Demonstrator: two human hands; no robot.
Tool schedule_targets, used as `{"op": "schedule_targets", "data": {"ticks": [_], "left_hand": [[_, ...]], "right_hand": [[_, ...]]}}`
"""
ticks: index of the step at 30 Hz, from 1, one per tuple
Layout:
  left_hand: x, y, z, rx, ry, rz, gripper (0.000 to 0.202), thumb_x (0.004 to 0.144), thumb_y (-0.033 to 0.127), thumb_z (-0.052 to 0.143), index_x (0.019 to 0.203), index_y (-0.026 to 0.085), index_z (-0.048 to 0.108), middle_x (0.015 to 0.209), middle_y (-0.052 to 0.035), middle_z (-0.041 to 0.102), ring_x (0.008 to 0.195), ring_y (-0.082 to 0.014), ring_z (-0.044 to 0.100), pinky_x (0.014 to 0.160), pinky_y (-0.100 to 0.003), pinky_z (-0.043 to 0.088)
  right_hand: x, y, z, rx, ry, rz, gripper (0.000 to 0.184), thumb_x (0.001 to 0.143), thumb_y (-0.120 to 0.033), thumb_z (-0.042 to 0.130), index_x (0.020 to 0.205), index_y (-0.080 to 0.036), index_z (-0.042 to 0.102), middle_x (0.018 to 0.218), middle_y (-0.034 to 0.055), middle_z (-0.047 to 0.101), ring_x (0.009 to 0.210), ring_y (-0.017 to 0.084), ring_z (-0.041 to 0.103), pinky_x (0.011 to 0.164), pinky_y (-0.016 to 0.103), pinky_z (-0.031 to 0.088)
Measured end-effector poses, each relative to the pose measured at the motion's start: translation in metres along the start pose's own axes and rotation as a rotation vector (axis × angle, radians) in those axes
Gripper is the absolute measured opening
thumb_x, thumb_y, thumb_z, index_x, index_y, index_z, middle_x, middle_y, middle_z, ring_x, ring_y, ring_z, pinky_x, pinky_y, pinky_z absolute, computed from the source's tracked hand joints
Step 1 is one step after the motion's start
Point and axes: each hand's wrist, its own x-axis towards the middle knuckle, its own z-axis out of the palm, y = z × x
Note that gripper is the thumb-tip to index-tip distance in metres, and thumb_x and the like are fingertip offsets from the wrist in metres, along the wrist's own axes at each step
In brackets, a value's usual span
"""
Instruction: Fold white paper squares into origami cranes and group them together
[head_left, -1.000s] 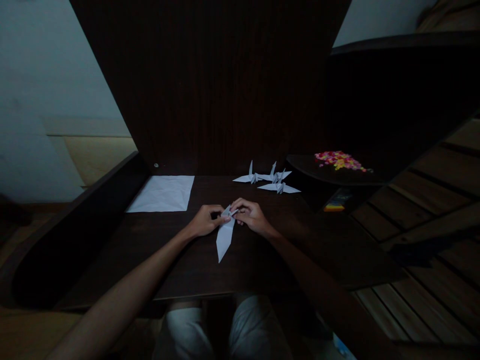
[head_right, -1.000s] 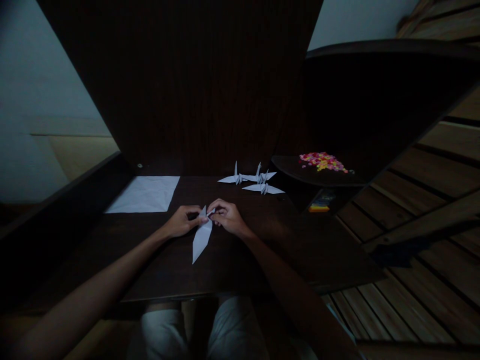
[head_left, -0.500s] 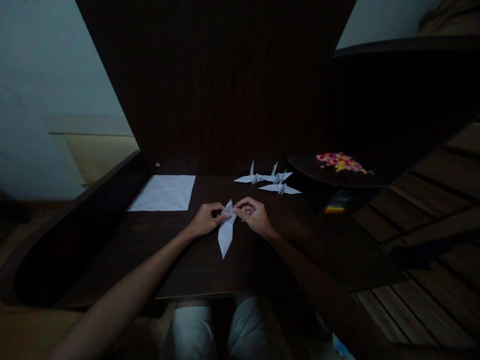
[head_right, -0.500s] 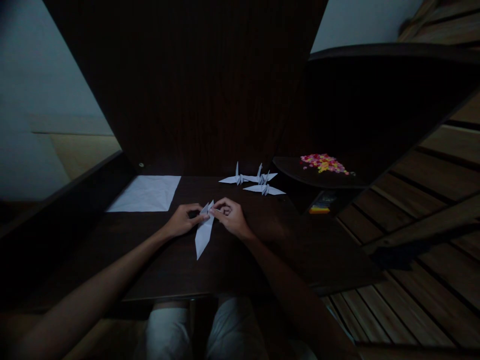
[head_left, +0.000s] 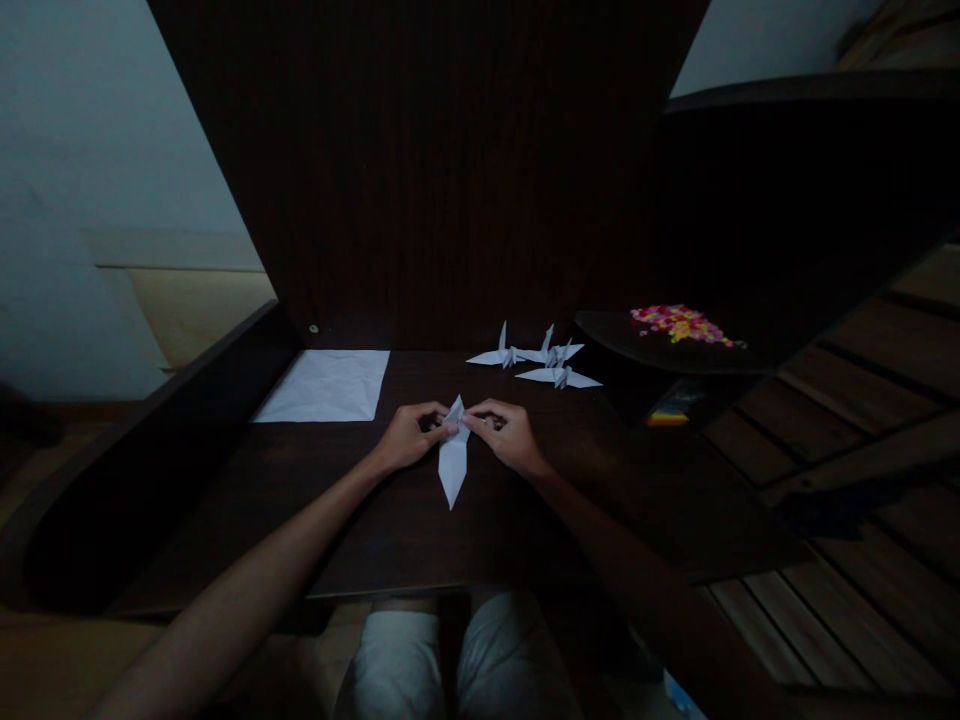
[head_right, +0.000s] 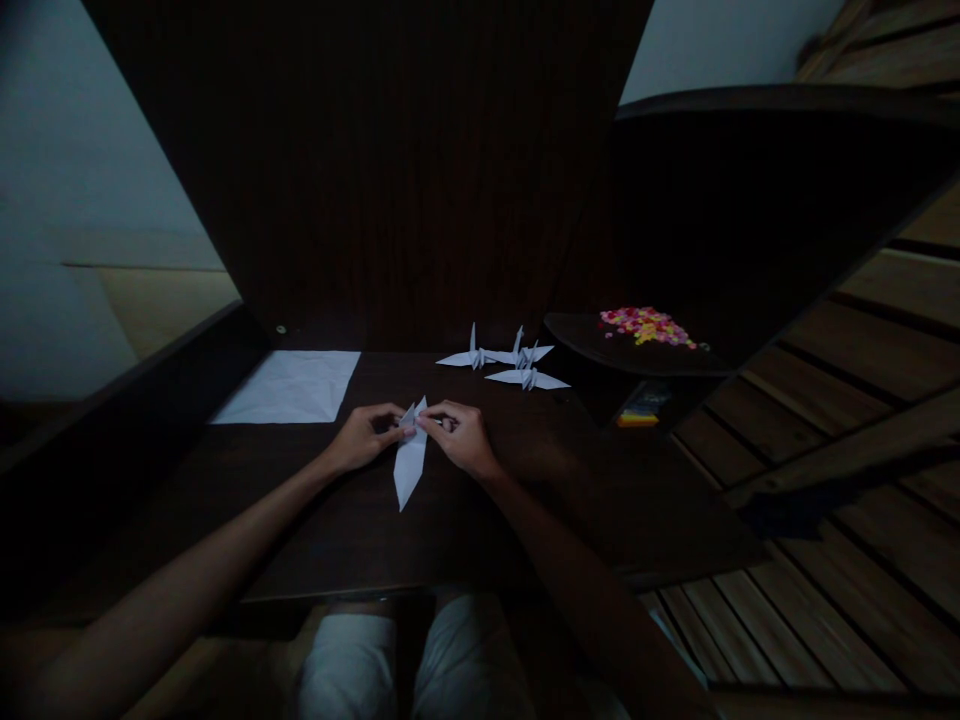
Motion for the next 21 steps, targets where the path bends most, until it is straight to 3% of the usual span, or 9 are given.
{"op": "schedule_targets", "data": {"ticks": [6,11,16,21], "left_hand": [[-0.0015,0.0065,0.0005,0.026,0.005,0.026,0.022,0.079,0.037,0.063,0.084,0.016,0.068,0.082,-0.0027,0.07,0.073,-0.0152,0.061,0.067,-0.026,0.046],[-0.0017,0.006,-0.0017,0.043,0.046,0.045,0.023,0.08,0.037,0.062,0.083,0.016,0.069,0.081,-0.0028,0.07,0.073,-0.0162,0.062,0.066,-0.026,0.046],[-0.0015,0.0057,-0.0023,0.071,0.032,0.057,0.021,0.079,0.036,0.063,0.082,0.016,0.069,0.079,-0.0025,0.07,0.073,-0.0161,0.062,0.068,-0.026,0.046],[-0.001,0.0043,-0.001,0.084,0.015,0.063,0.017,0.077,0.032,0.065,0.081,0.016,0.069,0.081,-0.0027,0.07,0.076,-0.0171,0.063,0.07,-0.027,0.045]], "right_hand": [[-0.0016,0.0026,0.0006,-0.092,0.01,-0.061,0.02,0.081,-0.035,0.061,0.074,-0.018,0.068,0.062,0.0003,0.058,0.054,0.011,0.045,0.053,0.025,0.035],[-0.0024,0.0026,0.0019,-0.101,0.006,-0.07,0.025,0.077,-0.039,0.066,0.089,-0.017,0.068,0.068,0.0004,0.059,0.05,0.009,0.039,0.048,0.024,0.032],[-0.0018,-0.0008,0.0001,-0.089,-0.061,-0.106,0.023,0.083,-0.037,0.059,0.075,-0.018,0.069,0.07,0.0025,0.063,0.056,0.011,0.046,0.052,0.025,0.035],[-0.0015,-0.0027,-0.0009,-0.094,-0.051,-0.092,0.024,0.083,-0.037,0.059,0.075,-0.018,0.07,0.07,0.0032,0.064,0.055,0.011,0.047,0.051,0.026,0.035]]}}
